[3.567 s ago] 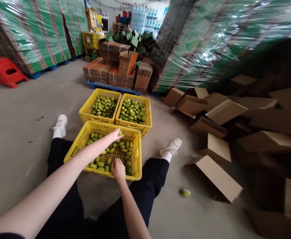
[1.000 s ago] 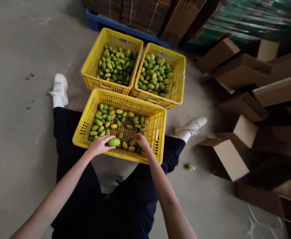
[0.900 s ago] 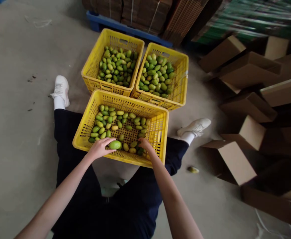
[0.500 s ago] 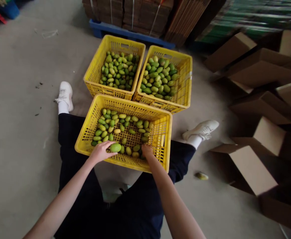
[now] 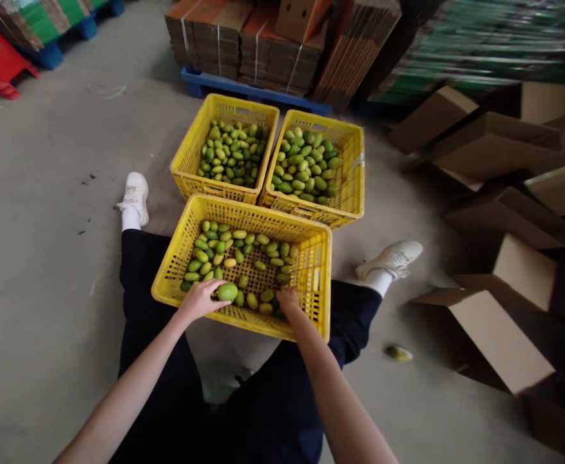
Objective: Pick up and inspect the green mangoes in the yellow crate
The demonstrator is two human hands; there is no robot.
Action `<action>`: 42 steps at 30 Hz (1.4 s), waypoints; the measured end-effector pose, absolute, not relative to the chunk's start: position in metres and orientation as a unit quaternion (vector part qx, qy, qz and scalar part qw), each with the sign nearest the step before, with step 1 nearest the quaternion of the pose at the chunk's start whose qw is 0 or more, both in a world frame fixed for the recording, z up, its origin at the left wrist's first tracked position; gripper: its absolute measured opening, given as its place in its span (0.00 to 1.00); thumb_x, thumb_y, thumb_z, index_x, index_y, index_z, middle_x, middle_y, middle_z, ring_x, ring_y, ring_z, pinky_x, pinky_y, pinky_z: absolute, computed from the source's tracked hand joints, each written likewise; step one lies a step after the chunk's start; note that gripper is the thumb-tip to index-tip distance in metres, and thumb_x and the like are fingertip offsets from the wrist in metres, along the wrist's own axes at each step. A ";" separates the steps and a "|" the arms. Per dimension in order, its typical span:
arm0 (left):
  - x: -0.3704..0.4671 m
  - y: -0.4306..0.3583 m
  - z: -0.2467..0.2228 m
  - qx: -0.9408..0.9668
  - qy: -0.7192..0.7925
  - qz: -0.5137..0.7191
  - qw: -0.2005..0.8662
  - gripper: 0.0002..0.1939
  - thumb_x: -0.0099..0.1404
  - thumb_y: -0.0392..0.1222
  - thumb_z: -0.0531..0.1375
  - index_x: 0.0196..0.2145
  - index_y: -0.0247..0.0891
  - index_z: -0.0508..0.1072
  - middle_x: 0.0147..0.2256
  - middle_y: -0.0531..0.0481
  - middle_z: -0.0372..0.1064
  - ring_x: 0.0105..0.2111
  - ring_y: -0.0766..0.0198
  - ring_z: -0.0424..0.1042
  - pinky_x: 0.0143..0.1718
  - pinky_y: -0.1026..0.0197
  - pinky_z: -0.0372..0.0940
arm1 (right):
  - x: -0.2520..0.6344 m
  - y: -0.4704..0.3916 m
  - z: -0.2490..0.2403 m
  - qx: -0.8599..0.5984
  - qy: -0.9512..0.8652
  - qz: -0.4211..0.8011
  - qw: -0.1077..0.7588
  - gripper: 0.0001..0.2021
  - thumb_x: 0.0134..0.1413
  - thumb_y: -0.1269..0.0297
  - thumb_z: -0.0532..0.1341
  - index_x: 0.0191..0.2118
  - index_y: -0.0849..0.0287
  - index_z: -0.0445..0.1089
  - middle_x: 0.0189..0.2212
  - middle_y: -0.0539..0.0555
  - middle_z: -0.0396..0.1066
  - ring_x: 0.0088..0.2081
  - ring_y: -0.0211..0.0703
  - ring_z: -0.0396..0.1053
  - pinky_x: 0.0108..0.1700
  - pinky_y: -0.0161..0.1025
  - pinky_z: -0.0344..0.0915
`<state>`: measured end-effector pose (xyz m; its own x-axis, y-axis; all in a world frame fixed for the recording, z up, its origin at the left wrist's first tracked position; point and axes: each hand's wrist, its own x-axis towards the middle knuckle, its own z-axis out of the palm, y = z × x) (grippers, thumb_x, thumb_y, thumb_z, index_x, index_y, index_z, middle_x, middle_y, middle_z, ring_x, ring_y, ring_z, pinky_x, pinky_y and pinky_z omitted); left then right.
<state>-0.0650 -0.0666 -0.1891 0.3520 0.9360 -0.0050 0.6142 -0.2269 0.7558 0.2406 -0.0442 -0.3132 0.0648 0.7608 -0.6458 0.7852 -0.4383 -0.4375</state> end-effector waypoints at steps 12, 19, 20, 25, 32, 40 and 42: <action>-0.061 -0.055 -0.180 0.498 0.535 0.370 0.574 0.30 0.47 0.53 0.71 0.44 0.36 0.71 0.42 0.42 0.75 0.43 0.52 0.76 0.47 0.51 0.70 | 0.222 -0.040 -0.233 0.598 0.476 -0.576 -0.291 0.22 0.36 0.53 0.70 0.38 0.52 0.67 0.40 0.49 0.71 0.40 0.43 0.70 0.41 0.39 0.67; -0.051 -0.061 -0.144 0.467 0.483 0.400 0.624 0.29 0.45 0.44 0.72 0.43 0.38 0.66 0.47 0.44 0.70 0.44 0.58 0.74 0.46 0.56 0.70 | 0.177 -0.087 -0.170 0.352 0.221 -0.713 -0.565 0.27 0.36 0.66 0.71 0.48 0.46 0.70 0.60 0.49 0.63 0.43 0.44 0.71 0.43 0.42 0.71; -0.050 -0.062 -0.141 0.481 0.477 0.392 0.622 0.29 0.45 0.43 0.72 0.43 0.38 0.66 0.48 0.44 0.69 0.43 0.58 0.74 0.45 0.56 0.70 | 0.172 -0.090 -0.167 0.346 0.204 -0.718 -0.569 0.24 0.37 0.64 0.70 0.46 0.48 0.71 0.59 0.50 0.65 0.42 0.44 0.71 0.42 0.41 0.71; -0.040 -0.070 -0.140 0.503 0.471 0.339 0.640 0.28 0.43 0.41 0.72 0.41 0.38 0.68 0.44 0.46 0.70 0.39 0.60 0.74 0.41 0.58 0.69 | 0.152 -0.091 -0.171 0.362 0.097 -0.726 -0.577 0.15 0.44 0.63 0.66 0.41 0.54 0.73 0.36 0.51 0.77 0.33 0.41 0.73 0.31 0.36 0.71; -0.034 -0.072 -0.145 0.537 0.469 0.277 0.644 0.21 0.40 0.39 0.72 0.32 0.38 0.69 0.29 0.54 0.71 0.29 0.64 0.71 0.31 0.64 0.65 | 0.132 -0.089 -0.182 0.376 0.032 -0.693 -0.615 0.07 0.51 0.66 0.62 0.38 0.54 0.73 0.30 0.47 0.76 0.32 0.36 0.74 0.38 0.32 0.72; -0.033 -0.053 -0.145 0.411 0.470 0.281 0.728 0.19 0.40 0.29 0.69 0.34 0.36 0.77 0.29 0.51 0.74 0.26 0.65 0.69 0.28 0.66 0.63 | 0.120 -0.091 -0.192 0.381 0.013 -0.701 -0.603 0.05 0.47 0.66 0.62 0.33 0.54 0.73 0.30 0.48 0.77 0.33 0.39 0.74 0.33 0.34 0.71; -0.030 -0.053 -0.151 0.376 0.468 0.296 0.743 0.17 0.45 0.31 0.67 0.36 0.37 0.76 0.28 0.52 0.73 0.25 0.66 0.69 0.29 0.66 0.63 | 0.118 -0.090 -0.193 0.376 0.016 -0.704 -0.603 0.05 0.46 0.66 0.62 0.33 0.55 0.73 0.30 0.48 0.77 0.32 0.40 0.74 0.32 0.35 0.71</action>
